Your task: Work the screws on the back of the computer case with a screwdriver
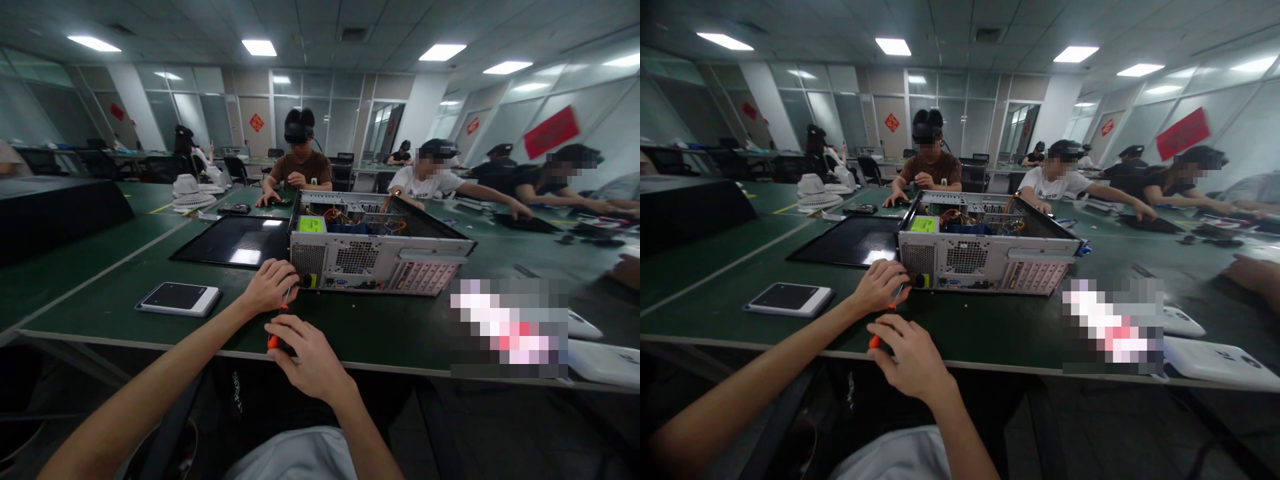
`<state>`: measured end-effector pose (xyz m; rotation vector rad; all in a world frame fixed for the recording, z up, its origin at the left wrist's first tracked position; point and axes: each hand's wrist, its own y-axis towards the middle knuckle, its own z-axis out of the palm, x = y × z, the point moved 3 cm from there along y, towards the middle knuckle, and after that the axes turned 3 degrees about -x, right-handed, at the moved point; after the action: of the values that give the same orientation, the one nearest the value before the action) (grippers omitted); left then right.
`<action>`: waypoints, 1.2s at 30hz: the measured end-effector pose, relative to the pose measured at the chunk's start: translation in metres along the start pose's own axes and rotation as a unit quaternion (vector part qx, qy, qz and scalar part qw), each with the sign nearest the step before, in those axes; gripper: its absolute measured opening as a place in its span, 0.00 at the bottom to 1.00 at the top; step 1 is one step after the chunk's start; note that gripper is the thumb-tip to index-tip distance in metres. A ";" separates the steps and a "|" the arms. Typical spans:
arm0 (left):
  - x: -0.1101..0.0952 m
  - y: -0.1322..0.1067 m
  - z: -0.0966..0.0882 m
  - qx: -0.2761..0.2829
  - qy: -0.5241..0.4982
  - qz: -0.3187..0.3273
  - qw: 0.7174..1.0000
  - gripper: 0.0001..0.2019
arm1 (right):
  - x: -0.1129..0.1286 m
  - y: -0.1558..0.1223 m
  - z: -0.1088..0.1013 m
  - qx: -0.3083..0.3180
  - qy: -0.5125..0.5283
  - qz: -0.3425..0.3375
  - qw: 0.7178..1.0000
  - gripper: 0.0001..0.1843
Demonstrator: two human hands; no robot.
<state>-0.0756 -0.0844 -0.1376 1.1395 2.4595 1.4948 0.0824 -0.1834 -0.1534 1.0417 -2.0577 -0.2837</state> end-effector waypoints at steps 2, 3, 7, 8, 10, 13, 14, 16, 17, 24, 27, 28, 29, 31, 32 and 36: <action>-0.003 0.003 0.004 0.006 -0.007 0.025 1.000 0.11 | 0.002 0.001 -0.001 0.006 0.014 0.015 1.000 0.24; -0.004 0.004 0.006 0.005 -0.006 0.038 0.999 0.13 | 0.003 0.001 -0.002 0.005 0.026 0.019 0.999 0.22; -0.003 0.012 0.019 0.008 0.002 0.091 0.996 0.18 | 0.006 0.003 -0.005 -0.012 0.063 0.003 0.998 0.13; 0.000 0.014 0.023 0.015 -0.002 0.101 0.995 0.19 | 0.006 0.003 -0.005 -0.014 0.062 0.006 0.998 0.14; 0.006 0.016 0.031 0.033 -0.008 0.114 0.993 0.22 | 0.004 0.003 -0.005 -0.015 0.050 0.023 0.998 0.13; 0.015 0.014 0.040 0.042 0.006 0.121 0.992 0.25 | 0.001 0.003 -0.003 -0.019 0.032 0.046 0.998 0.14; 0.016 0.013 0.042 0.043 0.013 0.123 0.991 0.25 | 0.000 0.004 -0.003 -0.023 0.029 0.047 0.998 0.15; 0.018 0.012 0.043 0.047 0.026 0.123 0.991 0.27 | -0.001 0.005 -0.002 -0.038 0.031 0.046 0.998 0.20; 0.019 0.011 0.043 0.047 0.031 0.122 0.991 0.27 | -0.002 0.005 -0.001 -0.045 0.037 0.046 0.997 0.22; 0.016 0.011 0.039 0.042 0.038 0.126 0.990 0.31 | -0.004 0.004 -0.003 -0.070 0.063 0.030 0.995 0.21; 0.016 0.012 0.037 0.058 0.026 0.128 0.990 0.33 | -0.002 0.004 -0.006 -0.039 0.095 0.044 0.994 0.29; 0.016 0.012 0.036 0.061 0.025 0.129 0.989 0.33 | -0.001 0.004 -0.007 -0.032 0.108 0.048 0.992 0.29; 0.016 0.012 0.035 0.065 0.026 0.130 0.989 0.33 | 0.001 0.004 -0.009 -0.029 0.119 0.046 0.991 0.27; 0.016 0.012 0.035 0.078 0.034 0.124 0.989 0.32 | 0.004 0.005 -0.010 -0.036 0.125 0.029 0.991 0.21; 0.016 0.012 0.036 0.089 0.040 0.121 0.988 0.32 | 0.005 0.006 -0.010 -0.044 0.120 0.021 0.992 0.18; 0.017 0.012 0.038 0.115 0.053 0.109 0.986 0.32 | 0.002 0.006 -0.007 -0.082 0.082 0.041 0.992 0.11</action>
<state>-0.0665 -0.0426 -0.1433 1.4459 2.7126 1.3801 0.0837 -0.1801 -0.1446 0.8505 -1.8908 -0.3083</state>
